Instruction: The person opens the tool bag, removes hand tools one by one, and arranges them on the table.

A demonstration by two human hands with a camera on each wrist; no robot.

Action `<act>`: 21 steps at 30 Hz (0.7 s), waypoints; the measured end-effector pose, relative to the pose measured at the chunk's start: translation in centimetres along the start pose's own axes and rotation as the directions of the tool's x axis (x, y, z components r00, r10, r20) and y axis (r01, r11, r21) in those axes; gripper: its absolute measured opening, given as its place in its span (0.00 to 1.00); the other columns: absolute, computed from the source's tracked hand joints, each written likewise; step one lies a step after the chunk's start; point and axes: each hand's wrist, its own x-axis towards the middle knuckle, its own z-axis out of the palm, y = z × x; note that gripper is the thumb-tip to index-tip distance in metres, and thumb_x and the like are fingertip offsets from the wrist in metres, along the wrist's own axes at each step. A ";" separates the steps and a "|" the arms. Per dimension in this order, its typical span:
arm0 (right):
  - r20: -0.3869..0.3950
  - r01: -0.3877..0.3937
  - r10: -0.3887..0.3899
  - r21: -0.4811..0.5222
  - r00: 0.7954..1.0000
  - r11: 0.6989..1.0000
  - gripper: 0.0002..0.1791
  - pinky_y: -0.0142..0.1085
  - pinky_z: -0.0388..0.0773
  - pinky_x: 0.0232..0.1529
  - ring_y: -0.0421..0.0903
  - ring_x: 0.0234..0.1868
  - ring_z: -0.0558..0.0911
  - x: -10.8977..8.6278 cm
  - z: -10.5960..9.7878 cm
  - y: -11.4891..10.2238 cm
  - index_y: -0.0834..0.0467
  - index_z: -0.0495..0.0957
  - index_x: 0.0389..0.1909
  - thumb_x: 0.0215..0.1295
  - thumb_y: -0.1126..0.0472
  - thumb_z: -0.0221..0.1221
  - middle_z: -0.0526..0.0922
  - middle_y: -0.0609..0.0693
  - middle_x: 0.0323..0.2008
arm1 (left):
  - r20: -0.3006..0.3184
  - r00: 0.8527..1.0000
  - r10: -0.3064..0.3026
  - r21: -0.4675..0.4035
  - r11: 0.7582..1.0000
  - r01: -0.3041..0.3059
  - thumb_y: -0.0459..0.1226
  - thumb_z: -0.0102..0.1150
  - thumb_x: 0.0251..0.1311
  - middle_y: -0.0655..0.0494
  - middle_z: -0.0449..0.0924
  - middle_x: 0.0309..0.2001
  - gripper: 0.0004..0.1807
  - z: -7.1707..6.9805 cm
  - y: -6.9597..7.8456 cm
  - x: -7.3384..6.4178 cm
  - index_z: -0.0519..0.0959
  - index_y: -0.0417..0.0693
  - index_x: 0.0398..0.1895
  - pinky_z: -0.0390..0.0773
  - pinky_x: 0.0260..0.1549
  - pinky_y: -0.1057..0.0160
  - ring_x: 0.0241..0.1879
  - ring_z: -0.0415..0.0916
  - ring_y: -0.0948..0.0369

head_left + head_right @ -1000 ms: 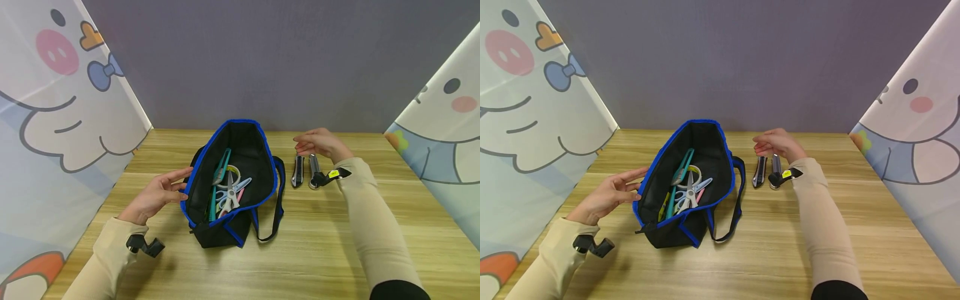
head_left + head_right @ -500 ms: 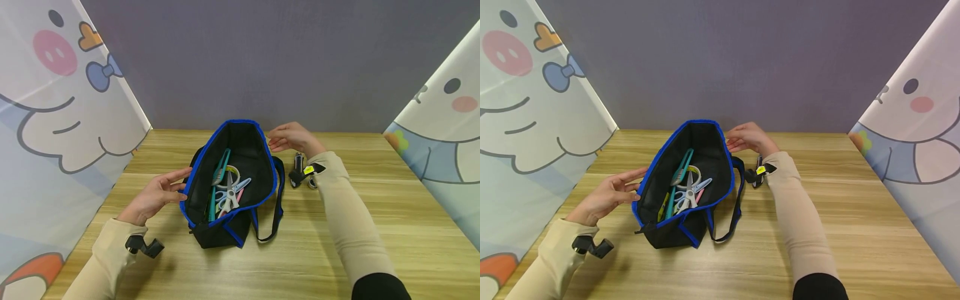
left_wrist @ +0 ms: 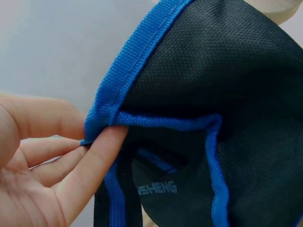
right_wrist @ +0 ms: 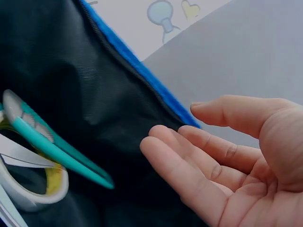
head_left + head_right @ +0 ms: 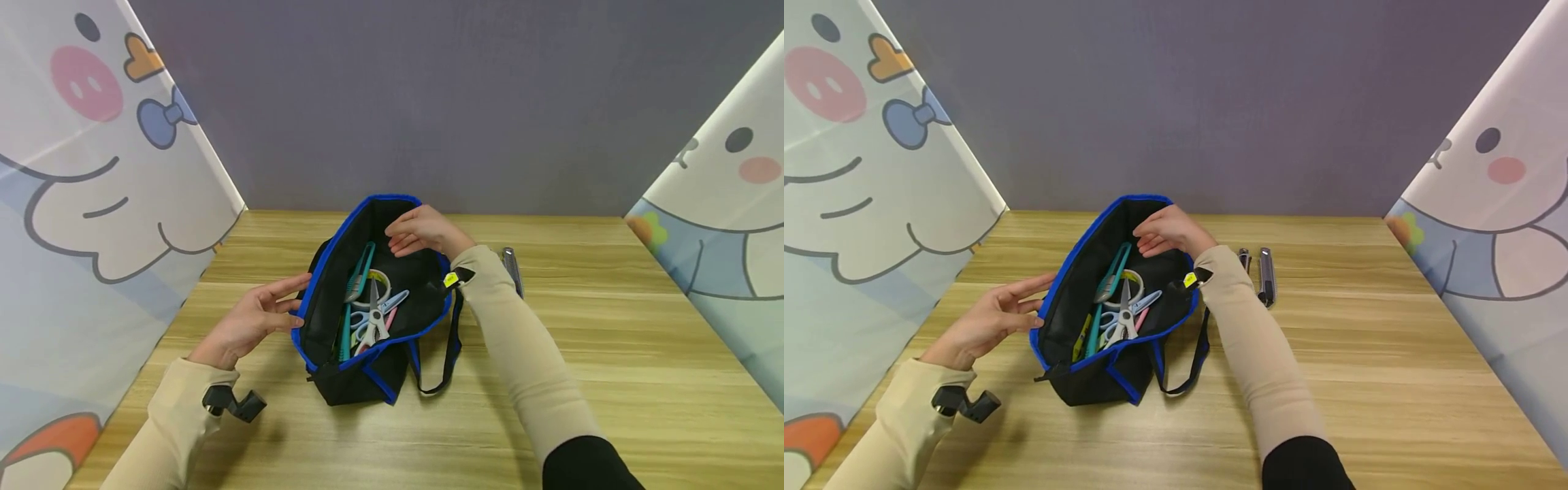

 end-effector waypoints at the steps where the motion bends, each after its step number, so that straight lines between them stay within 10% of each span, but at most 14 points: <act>1: 0.000 -0.006 0.006 0.002 1.000 1.000 0.16 0.46 0.78 0.38 0.55 0.30 0.82 0.3 0.3 0.2 0.73 0.74 0.47 0.59 0.68 0.58 0.79 0.68 0.35 | 0.002 1.000 0.001 0.000 1.000 -0.001 0.21 0.56 0.52 0.51 0.55 0.66 0.39 0.0 0.0 0.0 0.55 0.40 0.69 0.78 0.34 0.64 0.47 0.73 0.60; 21: -0.094 -0.146 0.142 -0.033 0.985 0.989 0.18 0.47 0.77 0.42 0.58 0.36 0.82 4.3 3.6 4.9 0.71 0.72 0.48 0.58 0.68 0.59 0.79 0.69 0.39 | -0.002 1.000 -0.006 -0.008 1.000 0.006 0.22 0.59 0.51 0.54 0.58 0.65 0.39 0.1 -0.1 0.1 0.57 0.40 0.68 0.78 0.35 0.64 0.48 0.72 0.58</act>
